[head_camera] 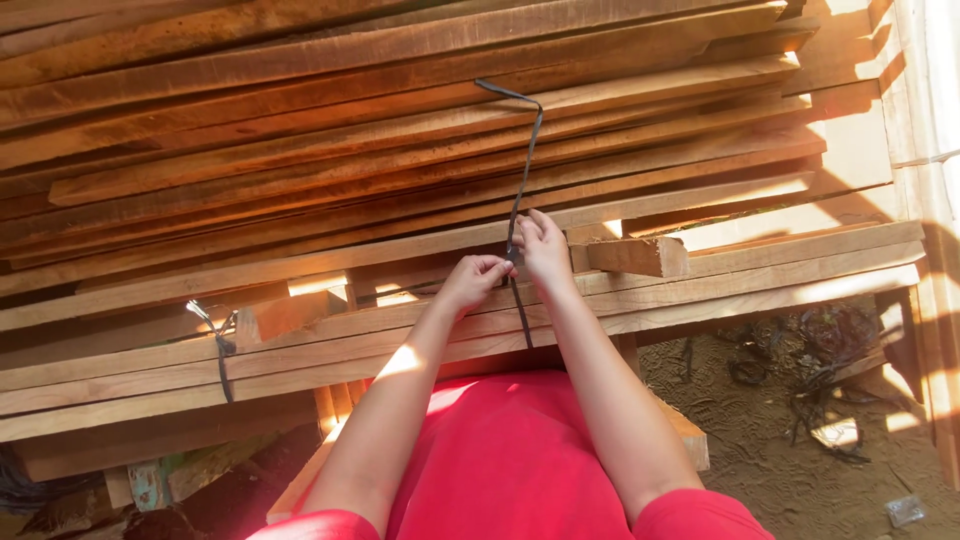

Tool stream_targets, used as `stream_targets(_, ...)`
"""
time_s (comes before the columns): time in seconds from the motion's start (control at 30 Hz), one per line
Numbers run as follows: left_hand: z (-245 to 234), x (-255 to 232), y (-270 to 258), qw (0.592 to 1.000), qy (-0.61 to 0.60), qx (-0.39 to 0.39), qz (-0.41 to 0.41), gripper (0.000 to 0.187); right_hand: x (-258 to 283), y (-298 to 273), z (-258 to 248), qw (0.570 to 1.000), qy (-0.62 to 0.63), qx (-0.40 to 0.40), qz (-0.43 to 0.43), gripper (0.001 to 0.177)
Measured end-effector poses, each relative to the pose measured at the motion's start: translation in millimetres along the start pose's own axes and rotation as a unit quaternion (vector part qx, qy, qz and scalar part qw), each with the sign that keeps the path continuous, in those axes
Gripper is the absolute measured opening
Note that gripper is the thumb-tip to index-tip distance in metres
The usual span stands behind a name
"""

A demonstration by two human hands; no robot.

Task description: Bundling thin wood strips using plastic ties in a storage area.

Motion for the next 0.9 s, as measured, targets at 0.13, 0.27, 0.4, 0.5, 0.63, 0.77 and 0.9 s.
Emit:
stream_targets(0.13, -0.2, 7.8, 1.4, 0.999, -0.001, -0.023, 0.025, 0.018, 23.3, -52.6, -14.4, 0.997, -0.071, 0.003, -0.002, 0.054)
stream_targets(0.27, -0.7, 14.8, 5.2, 0.994, 0.046, -0.025, 0.093, 0.018, 3.4, -74.9, -12.0, 0.958, -0.282, 0.009, -0.042, 0.048)
stream_targets(0.4, 3.8, 3.0, 0.8, 0.993, 0.034, -0.035, 0.108, 0.018, 5.6, -79.2, -7.2, 0.936, -0.345, 0.010, -0.071, 0.048)
stream_targets(0.5, -0.1, 8.7, 2.3, 0.989, 0.045, -0.038, 0.133, 0.017, 10.7, -78.7, -7.8, 0.922, -0.379, -0.020, -0.080, 0.039)
stream_targets(0.63, -1.4, 14.1, 4.0, 0.990, 0.037, -0.066, 0.122, 0.019, 14.6, -88.4, -4.4, 0.917, -0.377, -0.029, -0.126, 0.035)
stream_targets(0.77, -0.1, 9.1, 7.8, 0.987, 0.011, -0.095, 0.128, 0.020, 17.1, -102.7, -7.8, 0.874, -0.419, -0.069, -0.234, 0.035)
stream_targets(0.9, -6.4, -14.5, -3.7, 0.981, -0.017, -0.119, 0.152, 0.021, 9.0, -101.0, -16.4, 0.866, -0.427, -0.062, -0.252, 0.030)
Point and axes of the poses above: each hand's wrist, its own y-axis towards the middle knuckle, its own z-axis out of the palm, x = y × z, the point moved 3 cm from there along y, towards the middle knuckle, and after that the axes turned 9 degrees about -y, right-handed, at the moved point
